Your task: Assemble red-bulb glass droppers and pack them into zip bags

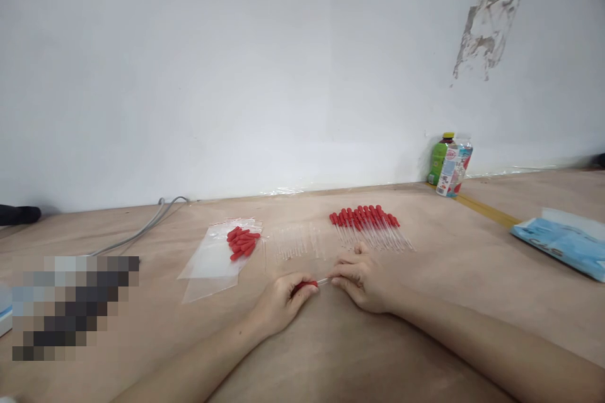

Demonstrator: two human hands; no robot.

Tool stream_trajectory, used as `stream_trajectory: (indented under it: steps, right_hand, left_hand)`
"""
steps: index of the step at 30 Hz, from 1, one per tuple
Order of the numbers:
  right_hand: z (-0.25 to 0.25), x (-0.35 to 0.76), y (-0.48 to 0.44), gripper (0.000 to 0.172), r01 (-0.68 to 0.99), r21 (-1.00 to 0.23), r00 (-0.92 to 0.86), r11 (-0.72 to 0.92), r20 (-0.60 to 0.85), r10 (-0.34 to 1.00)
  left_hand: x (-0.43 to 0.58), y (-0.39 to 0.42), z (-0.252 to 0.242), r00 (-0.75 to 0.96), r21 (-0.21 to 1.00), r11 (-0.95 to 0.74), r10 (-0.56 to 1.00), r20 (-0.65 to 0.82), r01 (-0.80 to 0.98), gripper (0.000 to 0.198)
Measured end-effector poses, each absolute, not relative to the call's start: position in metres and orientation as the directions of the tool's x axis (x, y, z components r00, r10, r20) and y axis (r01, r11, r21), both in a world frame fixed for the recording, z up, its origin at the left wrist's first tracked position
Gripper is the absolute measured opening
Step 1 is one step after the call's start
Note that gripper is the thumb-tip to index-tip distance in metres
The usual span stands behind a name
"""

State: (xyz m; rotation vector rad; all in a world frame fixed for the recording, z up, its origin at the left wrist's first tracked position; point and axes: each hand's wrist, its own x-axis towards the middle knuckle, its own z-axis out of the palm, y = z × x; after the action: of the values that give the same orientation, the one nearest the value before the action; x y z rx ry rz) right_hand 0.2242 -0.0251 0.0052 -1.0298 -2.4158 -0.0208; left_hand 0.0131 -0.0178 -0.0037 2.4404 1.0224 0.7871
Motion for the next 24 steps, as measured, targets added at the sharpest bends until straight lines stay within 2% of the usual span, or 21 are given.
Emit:
stream_trajectory:
  steps: [5, 10, 14, 20, 24]
  right_hand:
    - [0.002, 0.216, -0.029, 0.024, 0.696, -0.079, -0.588, 0.714, 0.510, 0.629]
    - [-0.002, 0.210, -0.028, 0.022, 0.687, -0.073, -0.606, 0.723, 0.490, 0.626]
    - [-0.005, 0.209, -0.026, 0.021, 0.686, -0.144, -0.612, 0.714, 0.418, 0.672]
    - [0.000, 0.204, -0.026, 0.026, 0.656, -0.314, -0.603, 0.686, 0.330, 0.727]
    - [0.011, 0.208, -0.019, 0.023, 0.681, -0.421, -0.534, 0.599, 0.274, 0.800]
  left_hand:
    - [0.013, -0.016, -0.007, 0.558, 0.507, -0.658, 0.749, 0.358, 0.557, 0.019]
    - [0.013, -0.015, -0.009, 0.588, 0.461, -0.694, 0.717, 0.375, 0.552, 0.020]
    - [0.013, -0.016, -0.010, 0.618, 0.424, -0.731, 0.680, 0.395, 0.534, 0.018]
    - [0.012, -0.013, -0.007, 0.640, 0.403, -0.751, 0.658, 0.397, 0.523, 0.019]
    - [0.006, -0.007, 0.001, 0.608, 0.353, -0.759, 0.650, 0.456, 0.547, 0.019]
